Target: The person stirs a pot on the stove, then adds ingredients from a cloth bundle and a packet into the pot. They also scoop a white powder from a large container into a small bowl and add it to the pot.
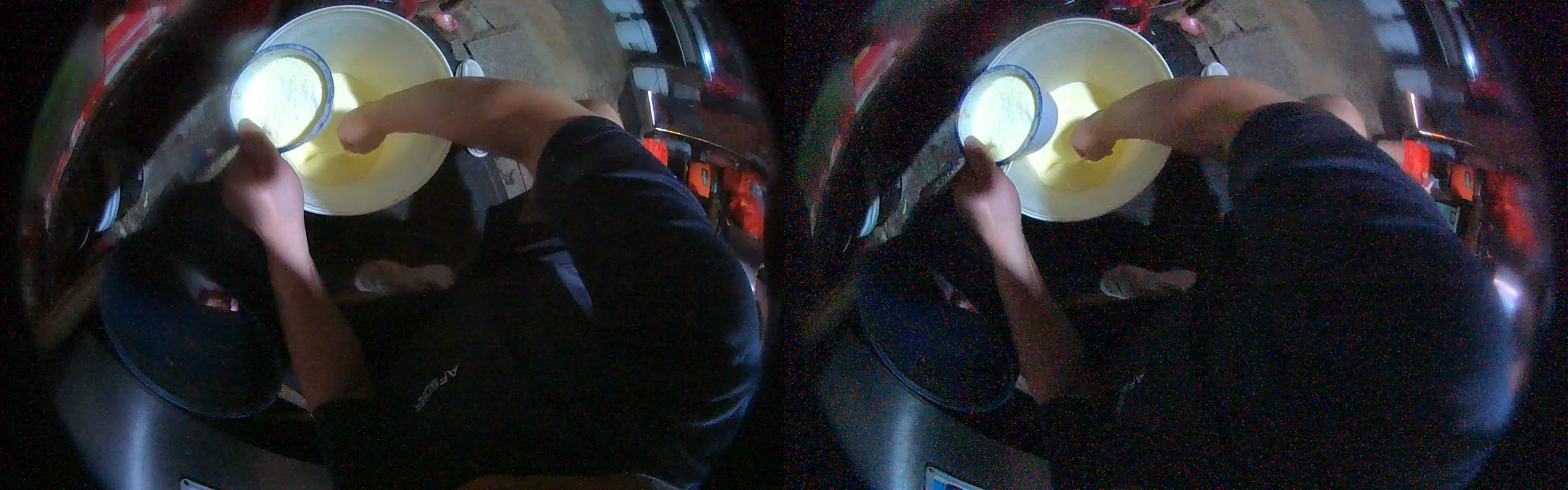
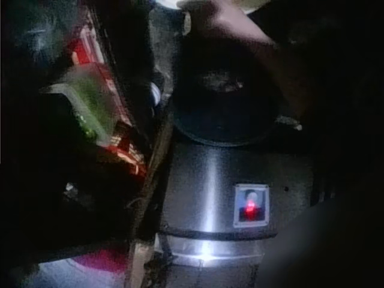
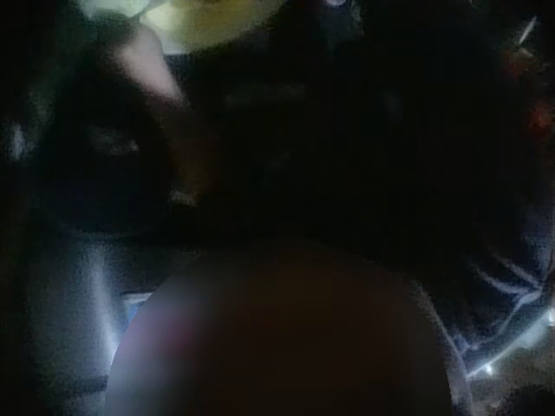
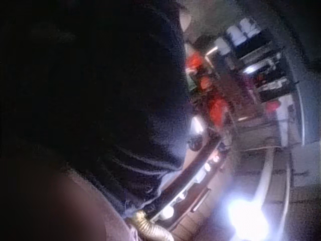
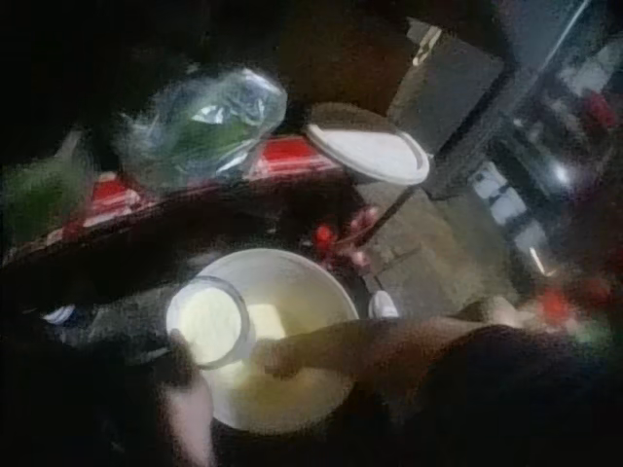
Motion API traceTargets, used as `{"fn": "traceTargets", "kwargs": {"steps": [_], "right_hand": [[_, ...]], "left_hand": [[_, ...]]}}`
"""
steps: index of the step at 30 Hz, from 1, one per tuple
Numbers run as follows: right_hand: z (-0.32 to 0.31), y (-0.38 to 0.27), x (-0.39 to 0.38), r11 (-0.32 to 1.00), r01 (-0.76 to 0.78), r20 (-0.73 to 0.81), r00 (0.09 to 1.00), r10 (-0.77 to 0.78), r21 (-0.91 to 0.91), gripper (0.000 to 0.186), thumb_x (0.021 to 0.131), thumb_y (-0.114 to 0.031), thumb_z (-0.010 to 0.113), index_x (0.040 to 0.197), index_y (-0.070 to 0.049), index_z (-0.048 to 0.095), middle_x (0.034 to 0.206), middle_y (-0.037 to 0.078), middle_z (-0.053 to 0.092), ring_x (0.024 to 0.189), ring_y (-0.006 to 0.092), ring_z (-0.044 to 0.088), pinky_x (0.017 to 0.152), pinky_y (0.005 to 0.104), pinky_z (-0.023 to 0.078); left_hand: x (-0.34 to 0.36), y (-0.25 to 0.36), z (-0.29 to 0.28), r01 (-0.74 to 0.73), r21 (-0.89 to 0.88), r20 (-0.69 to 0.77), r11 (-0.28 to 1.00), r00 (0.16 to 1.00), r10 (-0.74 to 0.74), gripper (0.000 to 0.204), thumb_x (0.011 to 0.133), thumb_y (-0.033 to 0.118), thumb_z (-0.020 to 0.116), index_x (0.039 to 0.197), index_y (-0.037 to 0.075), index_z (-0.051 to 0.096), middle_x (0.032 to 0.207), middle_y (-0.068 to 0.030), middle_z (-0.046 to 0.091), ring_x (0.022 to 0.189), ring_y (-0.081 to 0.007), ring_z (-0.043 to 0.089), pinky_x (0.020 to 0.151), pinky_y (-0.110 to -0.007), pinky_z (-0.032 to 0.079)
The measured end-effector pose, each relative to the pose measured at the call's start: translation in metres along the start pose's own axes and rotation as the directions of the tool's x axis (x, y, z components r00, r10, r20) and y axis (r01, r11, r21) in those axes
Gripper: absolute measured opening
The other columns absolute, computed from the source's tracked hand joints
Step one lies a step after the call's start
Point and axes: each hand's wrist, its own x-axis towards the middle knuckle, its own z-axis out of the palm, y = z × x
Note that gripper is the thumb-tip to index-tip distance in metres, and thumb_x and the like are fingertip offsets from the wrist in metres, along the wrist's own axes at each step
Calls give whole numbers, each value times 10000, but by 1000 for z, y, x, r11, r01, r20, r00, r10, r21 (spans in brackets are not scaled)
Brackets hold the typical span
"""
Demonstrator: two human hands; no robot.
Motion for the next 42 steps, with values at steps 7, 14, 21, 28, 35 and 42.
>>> {"fn": "traceTargets", "kwargs": {"steps": [7,14,21,28,35,42], "right_hand": [[-56,-1,-102,929,-155,53,988,146,336,299,893,-312,637,834,-23,687,627,85,631,575,201,603,626,386,478],[-89,-28,-200,831,-130,-3,988,157,541,299,893,-327,681,1014,-57,730,657,31,612,552,145,542,568,342,437],[-126,-66,-280,807,-178,-209,914,347,564,348,910,-339,637,1067,-38,714,662,97,652,595,201,627,598,375,487],[-82,-136,-239,905,-421,-615,699,365,59,393,836,-106,605,1201,38,599,922,234,692,815,359,712,703,443,584],[-81,-81,-222,775,-631,-546,638,543,33,403,818,-108,636,1209,-13,638,1026,191,686,864,341,712,695,435,584],[-2,7,-39,888,-353,-172,934,314,-295,160,807,-110,621,878,-35,743,910,166,720,875,362,698,762,449,559]], "left_hand": [[-4,6,0,99,189,39,977,993,-108,592,1013,480,436,846,-1,739,858,-243,693,823,-423,684,737,-466,540],[-6,14,4,-82,502,62,861,996,58,609,1007,485,417,719,48,728,743,-195,694,706,-388,691,622,-468,551],[-5,16,1,-116,563,112,818,992,64,587,1011,466,424,665,80,700,694,-162,687,680,-369,689,583,-473,538],[-6,20,-4,-117,488,148,865,988,51,602,1022,468,389,720,70,726,751,-171,697,714,-373,691,662,-469,550],[-5,19,-8,-32,371,149,928,989,-25,656,1031,500,314,866,36,748,848,-210,702,833,-402,688,771,-475,537],[-4,25,-9,195,180,142,964,965,-222,664,1003,556,350,1118,7,705,1188,-226,653,1126,-406,614,964,-446,476]]}}
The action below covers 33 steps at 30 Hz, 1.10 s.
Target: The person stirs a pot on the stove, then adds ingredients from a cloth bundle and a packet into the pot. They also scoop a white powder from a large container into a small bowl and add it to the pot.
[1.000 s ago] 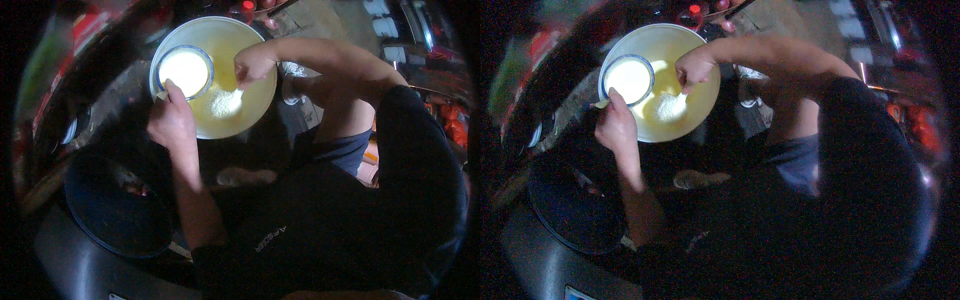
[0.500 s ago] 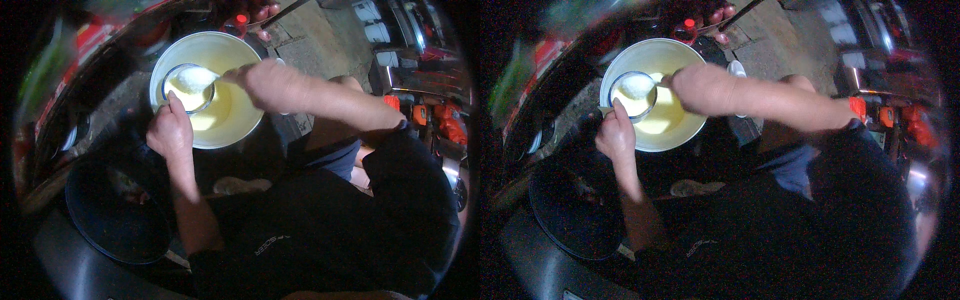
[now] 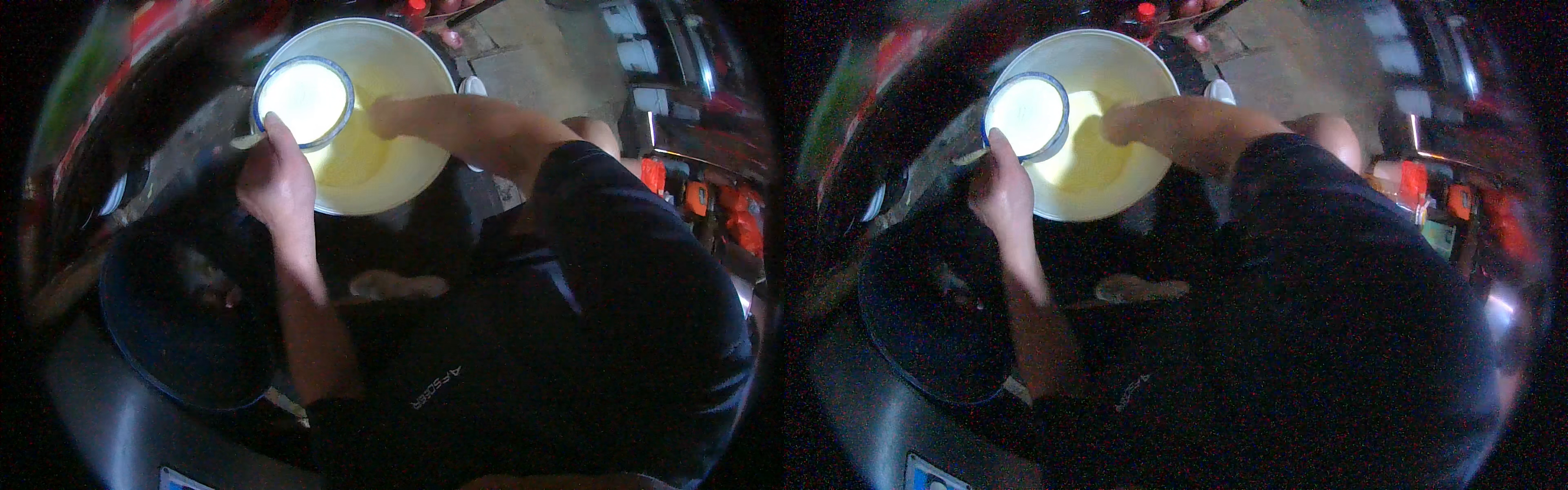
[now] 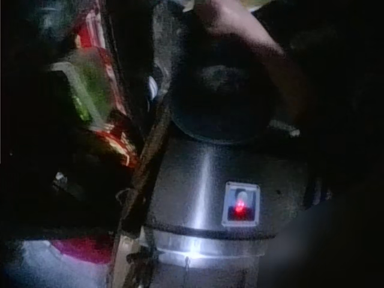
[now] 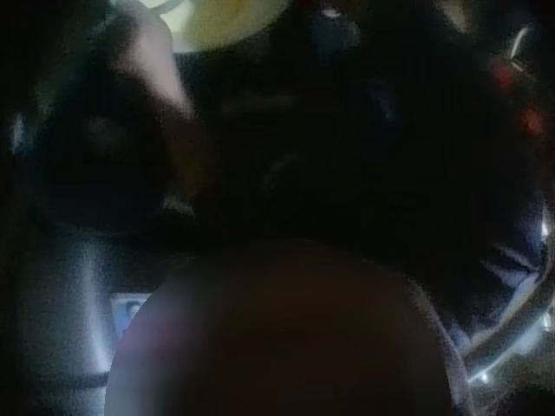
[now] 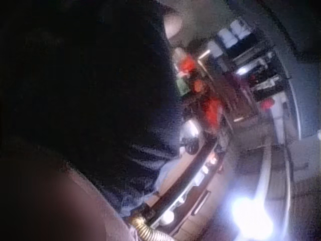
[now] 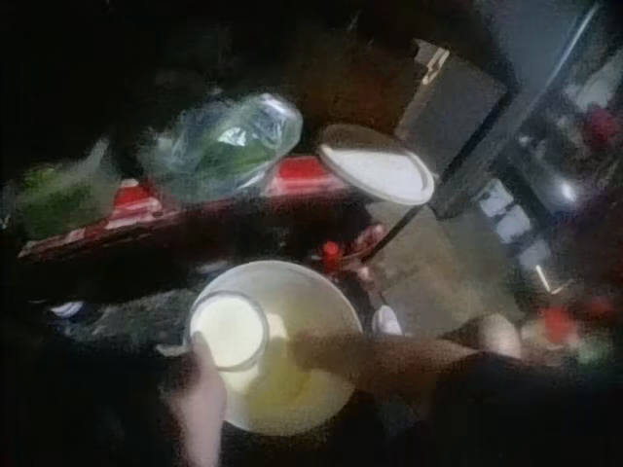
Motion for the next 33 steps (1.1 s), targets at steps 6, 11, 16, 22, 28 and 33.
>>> {"fn": "traceTargets", "kwargs": {"steps": [6,11,16,22,28,33], "right_hand": [[-1,-36,10,931,256,72,956,-283,261,199,834,-124,569,877,-15,729,853,158,707,802,343,680,731,457,520],[-56,-3,-33,841,188,98,957,-273,507,230,861,-218,604,892,-23,721,747,110,695,707,250,662,664,415,493],[-80,43,-102,667,112,76,966,-245,736,298,905,-309,646,994,-33,712,685,48,657,635,174,608,647,371,471],[-134,60,-194,635,6,59,995,-82,773,284,919,-294,645,1043,-51,722,649,22,627,569,128,561,548,317,458],[-160,44,-253,689,72,-292,933,208,721,281,904,-284,626,1052,-65,720,674,97,668,611,231,639,582,409,509],[-136,-27,-235,843,-53,-475,806,353,536,493,768,-58,616,1260,-45,587,925,207,685,821,378,699,732,468,574]], "left_hand": [[4,-5,-6,15,2,41,1000,999,-15,652,1004,538,395,1100,-33,695,1141,-277,659,1120,-402,630,921,-474,486],[3,-2,-4,17,-118,-24,993,999,-20,658,996,547,411,1137,-35,683,1148,-288,654,1116,-413,630,939,-462,486],[1,8,-4,31,-47,-7,998,999,-31,644,989,552,420,1111,-12,706,1150,-260,663,1096,-412,636,949,-467,482],[-5,6,-1,-88,192,-52,977,994,99,626,1022,501,369,931,16,754,930,-220,710,895,-388,695,833,-449,533],[1,0,3,-166,265,-50,950,981,185,615,1026,483,354,855,48,753,847,-189,707,804,-379,691,747,-457,543],[-3,2,-1,-175,256,-21,951,982,186,604,1025,468,375,812,47,752,811,-195,699,770,-392,683,724,-474,538]]}}
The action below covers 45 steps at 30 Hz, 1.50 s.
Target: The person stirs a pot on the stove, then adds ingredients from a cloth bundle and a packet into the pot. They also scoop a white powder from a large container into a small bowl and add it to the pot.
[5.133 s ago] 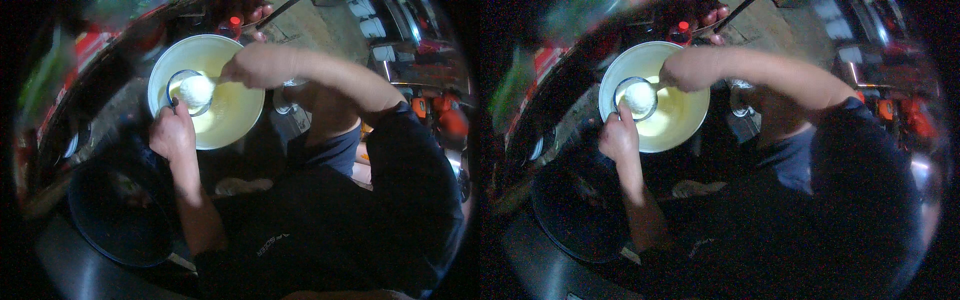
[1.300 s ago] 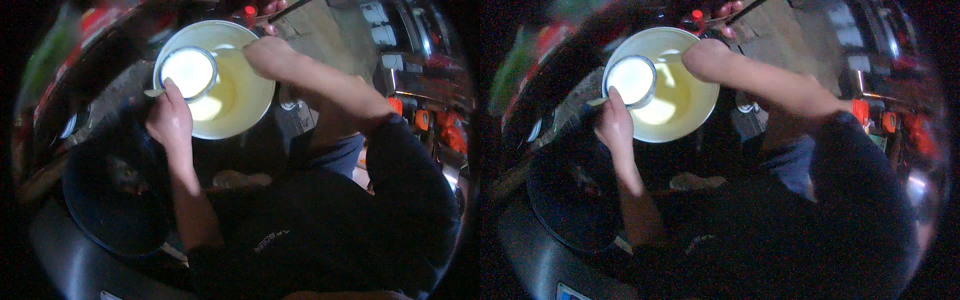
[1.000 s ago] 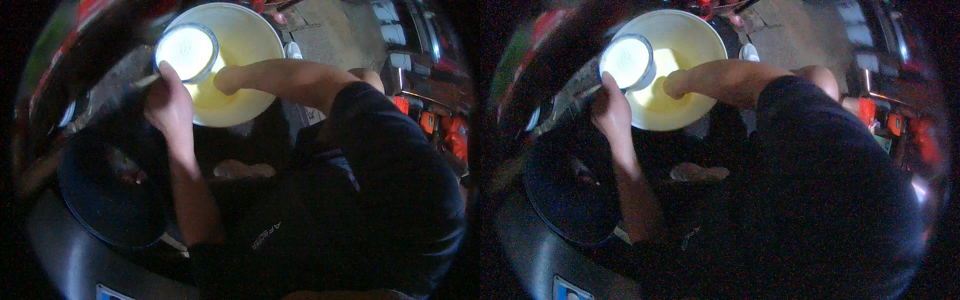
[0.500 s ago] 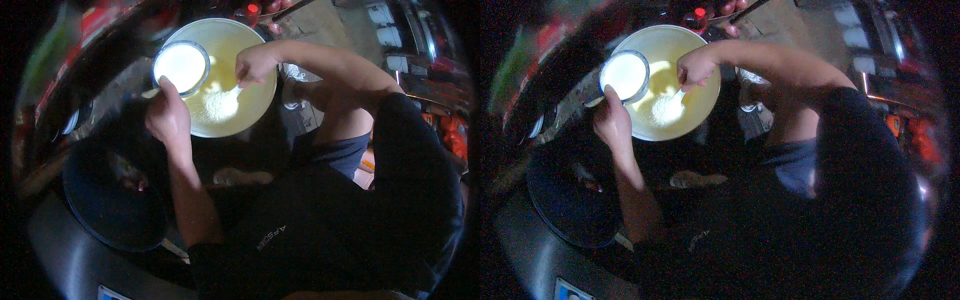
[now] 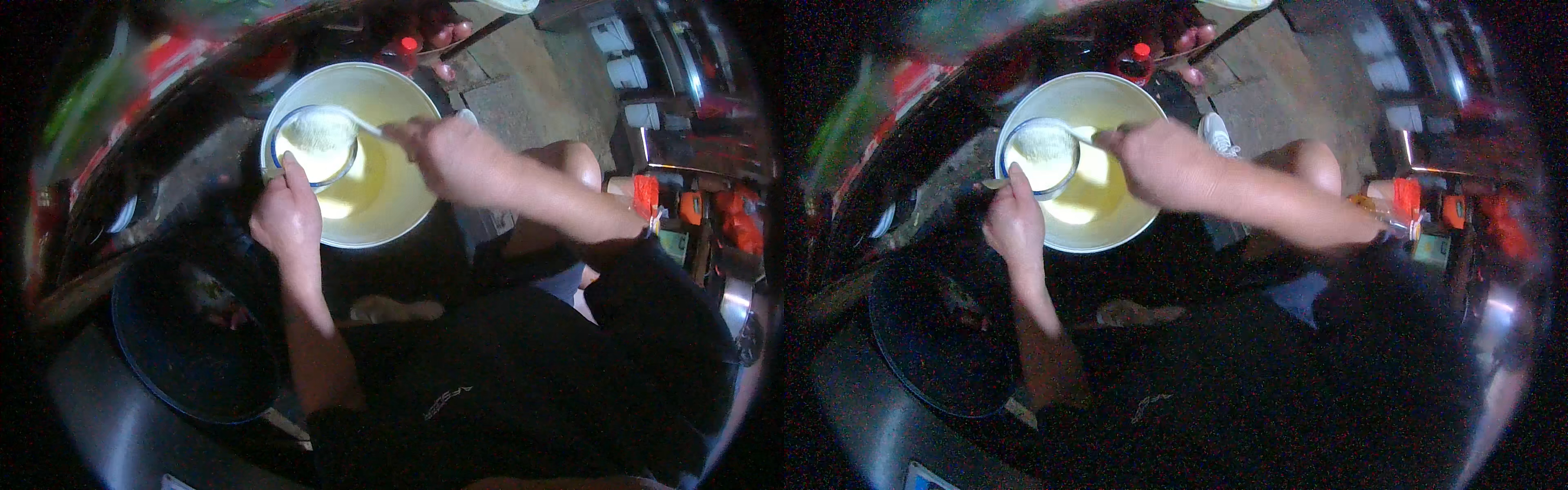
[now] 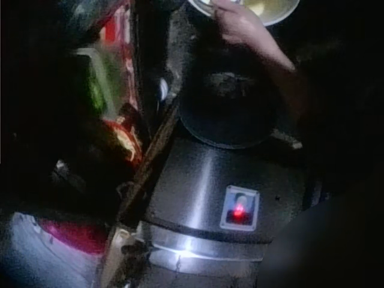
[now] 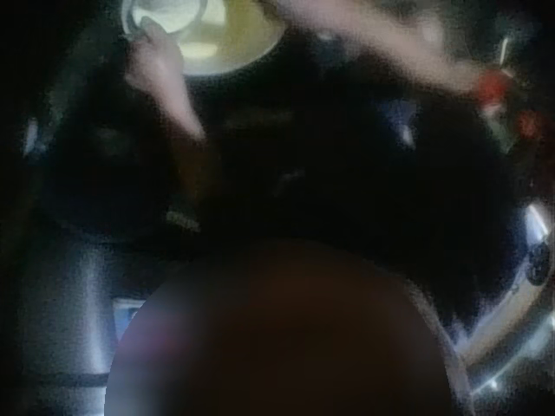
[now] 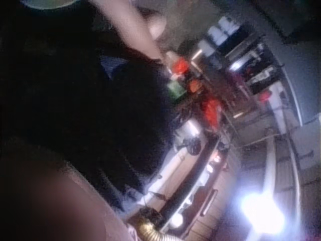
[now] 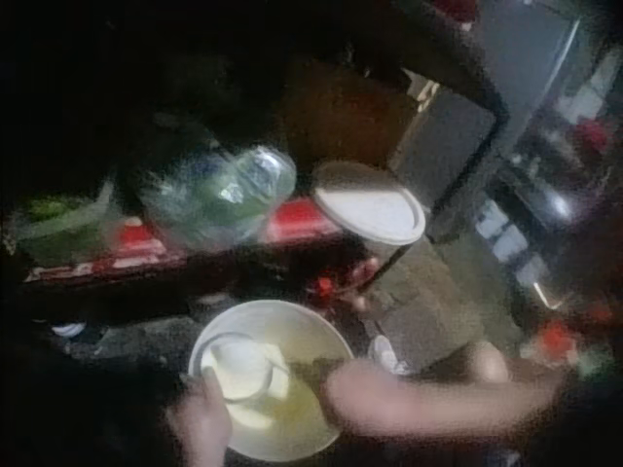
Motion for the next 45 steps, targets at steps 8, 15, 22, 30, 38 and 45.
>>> {"fn": "traceTargets", "kwargs": {"steps": [8,15,22,30,38,45], "right_hand": [[58,10,-14,972,-134,-214,961,175,193,741,832,-2,611,1501,12,293,1093,227,563,980,400,597,872,458,510],[20,69,27,366,260,-439,675,593,894,485,914,-272,720,1279,-33,509,1169,72,617,1028,186,606,869,342,496],[-41,177,73,-175,311,-32,562,827,934,469,949,-331,667,1255,-14,504,1137,129,579,851,209,597,825,381,561],[-36,151,-52,62,332,-185,352,918,941,282,919,-214,575,1097,5,572,940,76,590,809,194,592,689,327,505],[80,41,-61,228,-144,-88,633,769,963,275,891,-201,624,1053,19,656,853,42,649,798,149,595,723,290,491],[130,52,-23,260,-159,-112,611,784,952,342,954,-246,634,1133,35,559,915,76,642,794,136,618,727,272,524]], "left_hand": [[-6,-2,-8,-8,-135,-19,991,1000,5,630,1029,469,371,817,14,753,794,-210,694,770,-396,684,735,-492,531],[-17,14,-18,104,-511,3,853,993,-119,468,1027,362,469,947,-14,735,870,-211,713,829,-374,703,723,-436,539],[-24,32,-52,-51,-347,-138,937,990,3,436,1017,345,509,919,-6,748,832,-197,714,781,-355,710,682,-434,548],[-25,-8,-113,110,95,-150,989,984,-95,562,1021,499,433,1050,21,726,957,-266,703,870,-402,694,760,-492,529],[-26,-64,-160,296,-161,-464,942,820,-337,652,1021,527,403,1059,-41,722,1046,-290,691,983,-414,667,883,-485,486],[-38,-89,-171,338,-330,-497,881,731,-467,654,1008,521,435,1078,-70,706,1074,-293,687,998,-407,661,912,-469,479]]}}
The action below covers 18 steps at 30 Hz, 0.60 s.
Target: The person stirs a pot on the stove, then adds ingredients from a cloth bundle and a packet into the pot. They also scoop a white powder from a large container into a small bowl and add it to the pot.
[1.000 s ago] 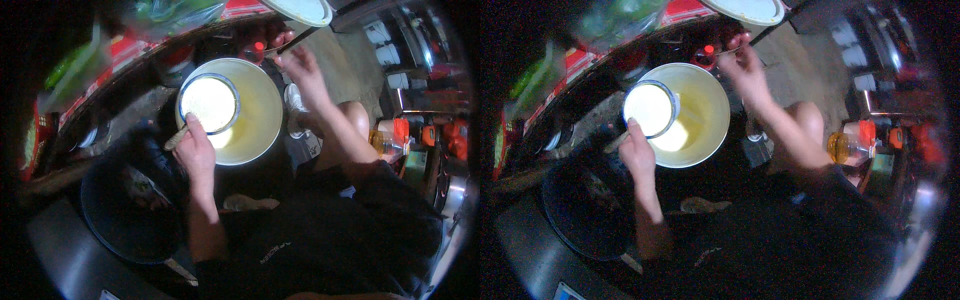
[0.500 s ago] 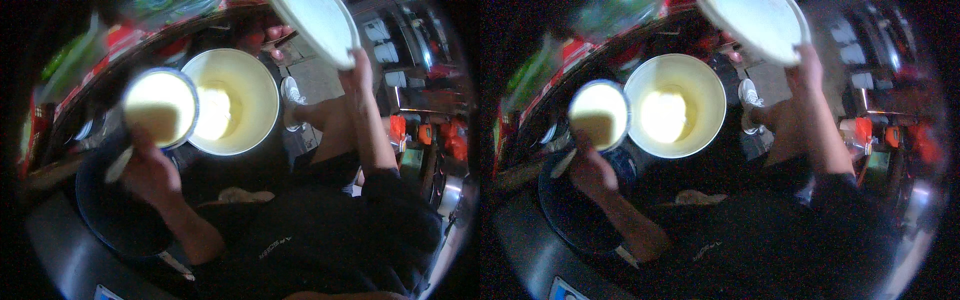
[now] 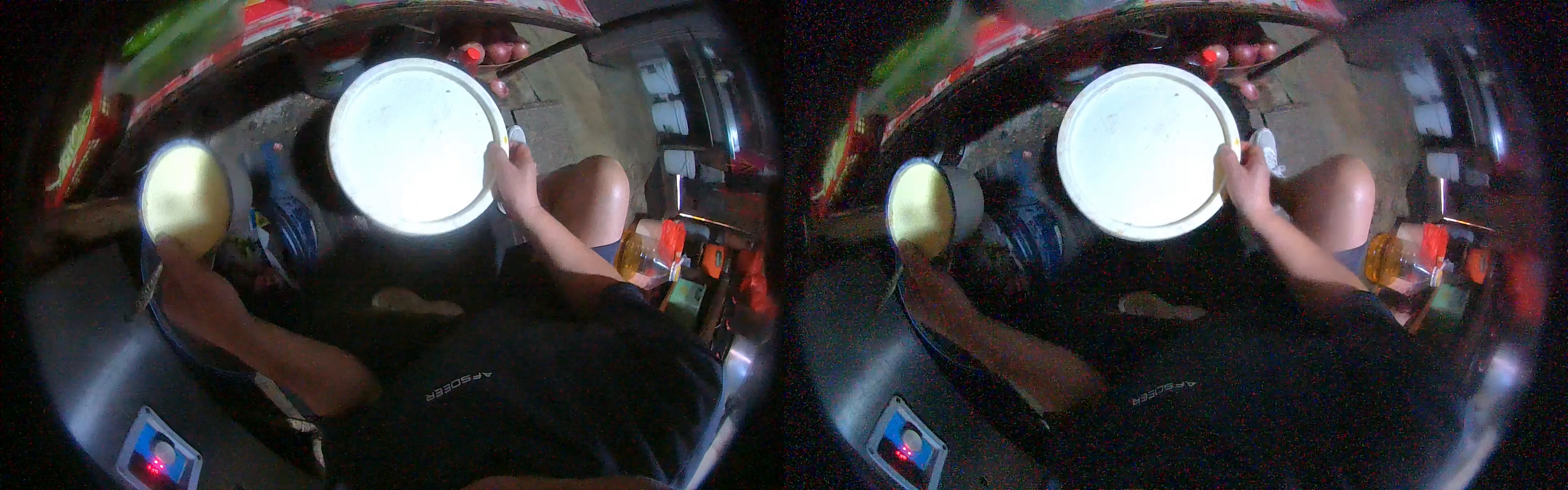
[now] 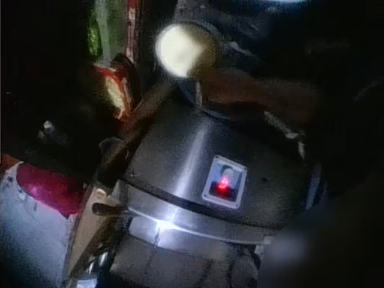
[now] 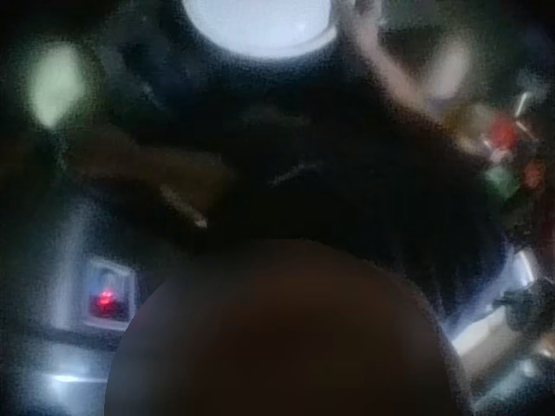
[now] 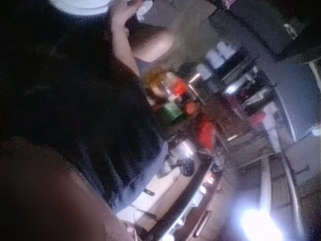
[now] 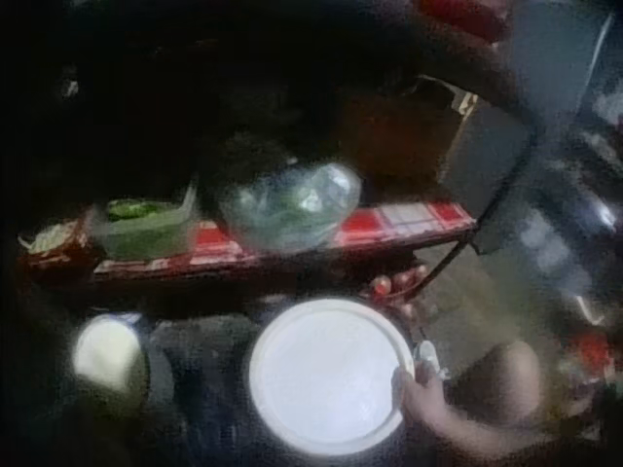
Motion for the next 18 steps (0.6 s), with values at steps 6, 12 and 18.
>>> {"fn": "traceTargets", "kwargs": {"steps": [6,12,18], "right_hand": [[-8,18,5,974,185,207,966,-155,-134,507,922,-238,624,1358,-35,462,1033,128,604,912,233,618,731,396,556],[-7,14,14,817,-568,496,741,453,102,526,837,-244,576,1312,-38,488,1142,141,601,981,291,637,788,434,572],[11,-40,-24,842,-538,549,715,432,39,486,770,-140,610,1226,6,530,1039,122,622,872,262,641,652,430,573]], "left_hand": [[2,-3,-7,-82,-26,-49,996,996,81,652,1005,507,459,1083,-96,692,1066,-299,687,977,-395,662,911,-459,479],[1,-1,-4,-134,-124,-99,983,988,122,624,998,489,504,1123,-97,678,1093,-275,689,943,-341,666,902,-419,489],[11,-25,-11,-205,260,-103,943,966,238,473,1038,340,457,1231,-61,620,1153,-271,671,997,-376,674,909,-443,515]]}}
